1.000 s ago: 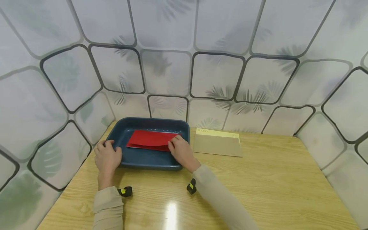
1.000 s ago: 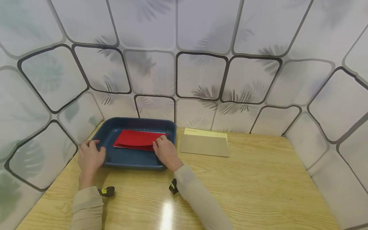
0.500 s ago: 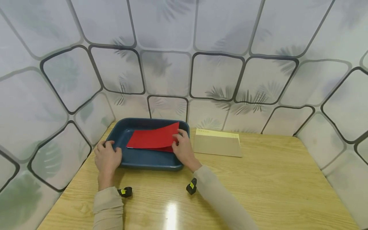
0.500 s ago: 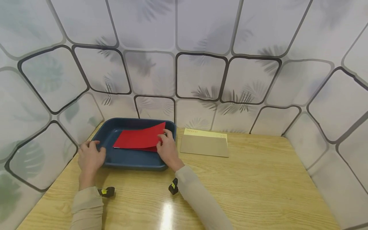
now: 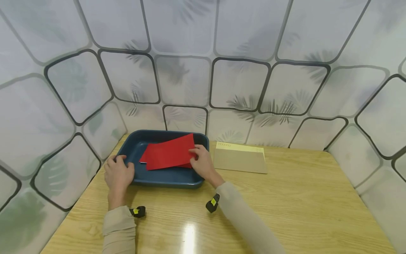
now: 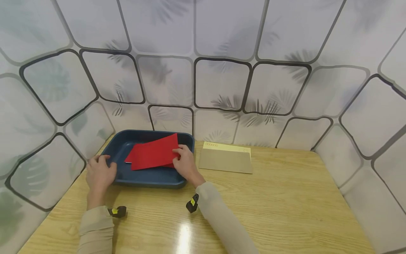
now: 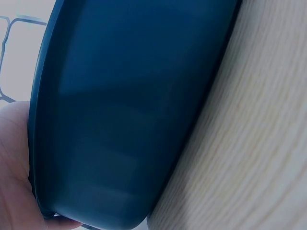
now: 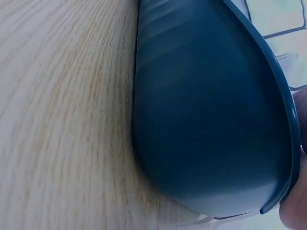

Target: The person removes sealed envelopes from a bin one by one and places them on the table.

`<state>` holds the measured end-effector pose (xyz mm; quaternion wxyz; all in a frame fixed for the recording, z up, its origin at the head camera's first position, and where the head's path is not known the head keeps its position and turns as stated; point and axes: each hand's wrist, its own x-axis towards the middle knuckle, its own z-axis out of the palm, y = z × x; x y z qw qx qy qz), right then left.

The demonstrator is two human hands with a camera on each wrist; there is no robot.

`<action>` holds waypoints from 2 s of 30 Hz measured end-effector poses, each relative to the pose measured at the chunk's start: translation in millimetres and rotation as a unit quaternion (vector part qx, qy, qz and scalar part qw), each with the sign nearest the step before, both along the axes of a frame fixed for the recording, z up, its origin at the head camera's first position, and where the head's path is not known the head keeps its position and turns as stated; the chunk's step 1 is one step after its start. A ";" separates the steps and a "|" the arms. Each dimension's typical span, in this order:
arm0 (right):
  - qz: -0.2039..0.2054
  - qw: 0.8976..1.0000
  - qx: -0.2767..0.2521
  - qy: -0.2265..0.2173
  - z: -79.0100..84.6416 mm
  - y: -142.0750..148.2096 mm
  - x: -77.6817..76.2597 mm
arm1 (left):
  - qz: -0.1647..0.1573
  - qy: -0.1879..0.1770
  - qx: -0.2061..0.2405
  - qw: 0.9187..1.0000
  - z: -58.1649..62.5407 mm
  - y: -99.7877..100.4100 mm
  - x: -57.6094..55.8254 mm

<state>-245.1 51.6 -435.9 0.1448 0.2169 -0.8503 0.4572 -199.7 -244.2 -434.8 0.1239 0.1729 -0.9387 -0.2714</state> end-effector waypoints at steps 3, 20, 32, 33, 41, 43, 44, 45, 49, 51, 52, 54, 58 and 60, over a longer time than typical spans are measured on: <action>0.002 1.000 0.000 -0.001 0.6 -0.3 0.9 | -0.003 -0.002 -0.001 1.000 0.6 -0.7 0.2; 0.029 0.993 -0.098 0.061 7.6 11.1 3.3 | 0.000 0.004 -0.013 1.000 1.5 0.2 1.0; 0.023 0.969 -0.244 -0.016 43.1 47.6 40.9 | -0.001 0.004 -0.013 1.000 0.5 -0.3 0.4; 0.023 0.965 -0.259 -0.025 39.9 52.1 40.0 | -0.001 0.003 -0.013 1.000 0.4 -0.5 0.3; 0.013 0.953 -0.302 -0.021 19.3 85.8 39.5 | -0.003 -0.005 -0.007 1.000 -0.5 -0.3 0.2; 0.010 0.951 -0.309 -0.015 17.5 93.8 42.8 | -0.005 -0.005 -0.006 1.000 -0.7 -0.1 0.2; 0.007 0.949 -0.314 -0.013 16.3 97.9 44.1 | -0.006 -0.004 -0.006 1.000 -0.7 -0.1 0.2; 0.005 0.948 -0.317 -0.010 15.1 101.9 45.1 | -0.006 -0.004 -0.006 1.000 -0.8 -0.1 0.2; -0.010 0.947 -0.321 -0.004 13.8 115.7 45.5 | -0.003 -0.001 -0.008 1.000 -0.4 -0.9 0.3; -0.020 0.946 -0.323 -0.005 14.8 121.5 44.7 | 0.000 -0.003 -0.008 1.000 -0.2 -1.4 0.7; -0.026 0.945 -0.326 -0.007 15.6 124.3 44.6 | 0.001 -0.002 -0.007 1.000 0.1 -1.5 1.0; -0.043 0.943 -0.331 -0.013 16.7 129.7 44.5 | 0.001 -0.003 -0.006 1.000 0.4 -1.3 1.8; -0.071 0.937 -0.341 -0.025 18.7 139.8 43.7 | -0.002 -0.001 -0.002 1.000 0.7 0.2 3.0; -0.083 0.934 -0.345 -0.032 19.7 143.9 43.1 | -0.002 -0.001 -0.001 1.000 0.9 1.1 3.4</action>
